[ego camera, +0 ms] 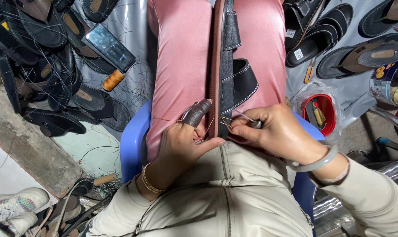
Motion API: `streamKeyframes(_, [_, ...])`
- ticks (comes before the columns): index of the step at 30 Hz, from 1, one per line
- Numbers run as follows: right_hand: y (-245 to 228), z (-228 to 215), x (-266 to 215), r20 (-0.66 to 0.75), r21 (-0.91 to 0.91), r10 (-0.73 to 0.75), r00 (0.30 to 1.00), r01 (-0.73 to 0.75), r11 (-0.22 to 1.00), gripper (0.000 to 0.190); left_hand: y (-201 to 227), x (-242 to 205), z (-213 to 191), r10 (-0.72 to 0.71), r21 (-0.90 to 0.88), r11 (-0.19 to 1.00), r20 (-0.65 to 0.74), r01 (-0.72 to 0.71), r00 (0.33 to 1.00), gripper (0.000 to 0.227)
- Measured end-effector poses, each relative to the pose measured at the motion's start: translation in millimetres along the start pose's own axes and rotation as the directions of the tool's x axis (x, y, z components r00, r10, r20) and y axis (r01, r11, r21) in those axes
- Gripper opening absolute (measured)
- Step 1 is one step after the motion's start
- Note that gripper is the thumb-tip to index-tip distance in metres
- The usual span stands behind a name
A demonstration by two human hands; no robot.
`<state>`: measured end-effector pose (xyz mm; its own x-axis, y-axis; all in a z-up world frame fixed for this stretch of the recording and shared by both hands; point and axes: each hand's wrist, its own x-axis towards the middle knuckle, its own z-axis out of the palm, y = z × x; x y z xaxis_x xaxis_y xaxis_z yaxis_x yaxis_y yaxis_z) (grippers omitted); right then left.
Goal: The person sews the sole of a black sandal using a needle and thread, pulling loops through the material while holding the shoe between their legs.
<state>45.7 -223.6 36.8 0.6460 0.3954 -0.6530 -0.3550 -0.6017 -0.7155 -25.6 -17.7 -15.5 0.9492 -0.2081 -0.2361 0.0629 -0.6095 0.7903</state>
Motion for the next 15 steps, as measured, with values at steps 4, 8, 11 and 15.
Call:
streamKeyframes(4, [9, 9, 1, -0.055, -0.124, -0.082, 0.995, 0.075, 0.989, 0.009, -3, 0, 1, 0.033, 0.022, 0.999, -0.039, -0.032, 0.999, 0.083])
streamKeyframes(8, [20, 6, -3, 0.001, 0.375, -0.042, 0.999, 0.038, 0.926, 0.011, -10, -5, -11, 0.090, 0.339, 0.938, -0.049, -0.068, 0.995, 0.080])
streamKeyframes(11, [21, -13, -14, 0.069, 0.806, -0.129, 0.989, 0.021, 0.591, 0.007, 3, 11, -66, -0.146, 0.008, 0.985, 0.553, 0.170, 0.820, 0.025])
streamKeyframes(15, [9, -4, -14, -0.105, 0.837, -0.244, 0.964, 0.218, 0.502, 0.016, 11, 33, -60, -0.277, -0.536, 0.596, 0.563, 0.599, 0.779, 0.027])
